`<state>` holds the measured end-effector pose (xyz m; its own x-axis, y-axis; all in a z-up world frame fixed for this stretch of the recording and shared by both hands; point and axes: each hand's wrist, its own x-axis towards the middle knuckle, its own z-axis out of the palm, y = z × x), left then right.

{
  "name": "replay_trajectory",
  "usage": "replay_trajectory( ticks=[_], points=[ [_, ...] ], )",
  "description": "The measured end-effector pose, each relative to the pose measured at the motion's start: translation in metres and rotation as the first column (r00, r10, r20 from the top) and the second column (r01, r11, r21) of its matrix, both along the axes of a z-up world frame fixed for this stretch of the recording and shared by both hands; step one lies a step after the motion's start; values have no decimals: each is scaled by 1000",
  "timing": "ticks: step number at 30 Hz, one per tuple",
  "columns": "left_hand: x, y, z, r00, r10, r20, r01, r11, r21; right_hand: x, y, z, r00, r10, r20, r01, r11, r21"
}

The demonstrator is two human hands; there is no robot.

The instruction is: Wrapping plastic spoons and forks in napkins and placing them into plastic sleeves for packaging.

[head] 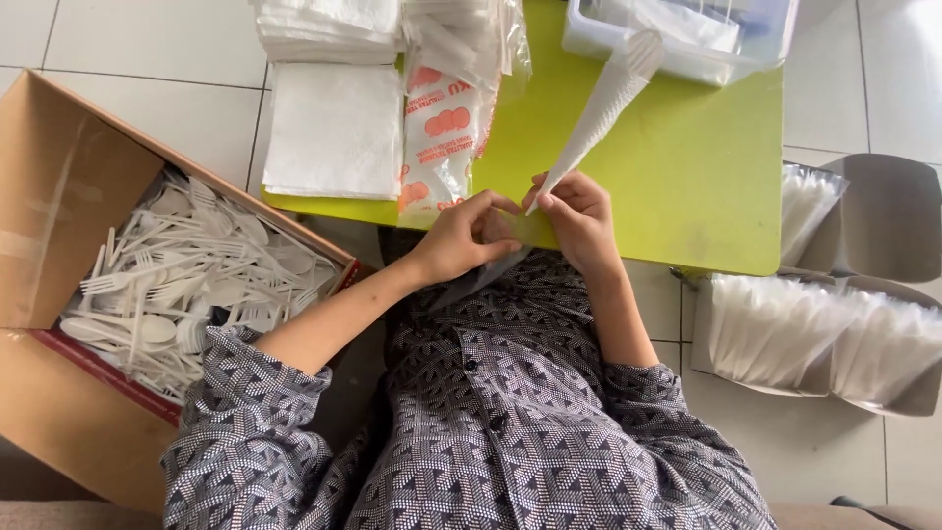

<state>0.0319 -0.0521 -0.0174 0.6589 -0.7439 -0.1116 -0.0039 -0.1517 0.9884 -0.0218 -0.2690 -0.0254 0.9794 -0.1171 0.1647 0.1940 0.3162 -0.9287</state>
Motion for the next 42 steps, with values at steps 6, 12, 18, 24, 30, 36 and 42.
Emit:
replay_trajectory(
  ticks=[6, 12, 18, 24, 30, 36, 42],
  points=[
    [-10, -5, 3, 996, 64, 55, -62, 997, -43, -1, -3, -6, 1000, 12, 26, -13, 999, 49],
    [-13, -4, 18, 979, 132, 155, -119, 989, -90, -2, -2, -5, 1000, -3, 26, 3, 999, 35],
    [-7, 3, 25, 983, 168, 70, -158, 980, -124, 0, -4, -12, 999, -5, 51, 2, 998, 60],
    [-8, 2, 25, 980, 129, 153, -106, 983, -152, -1, -7, -15, 997, -3, 74, -6, 992, 126],
    [-3, 0, 23, 928, 107, 357, -54, 986, -155, -1, -8, -18, 997, 21, 78, -32, 989, 142],
    [-6, 0, 24, 906, 107, 410, -56, 989, -135, -3, -10, -19, 994, 39, 99, -53, 989, 140],
    [-5, 0, 25, 877, 92, 472, -34, 991, -130, -10, -4, -4, 995, 64, 82, -62, 998, -31]
  ],
)
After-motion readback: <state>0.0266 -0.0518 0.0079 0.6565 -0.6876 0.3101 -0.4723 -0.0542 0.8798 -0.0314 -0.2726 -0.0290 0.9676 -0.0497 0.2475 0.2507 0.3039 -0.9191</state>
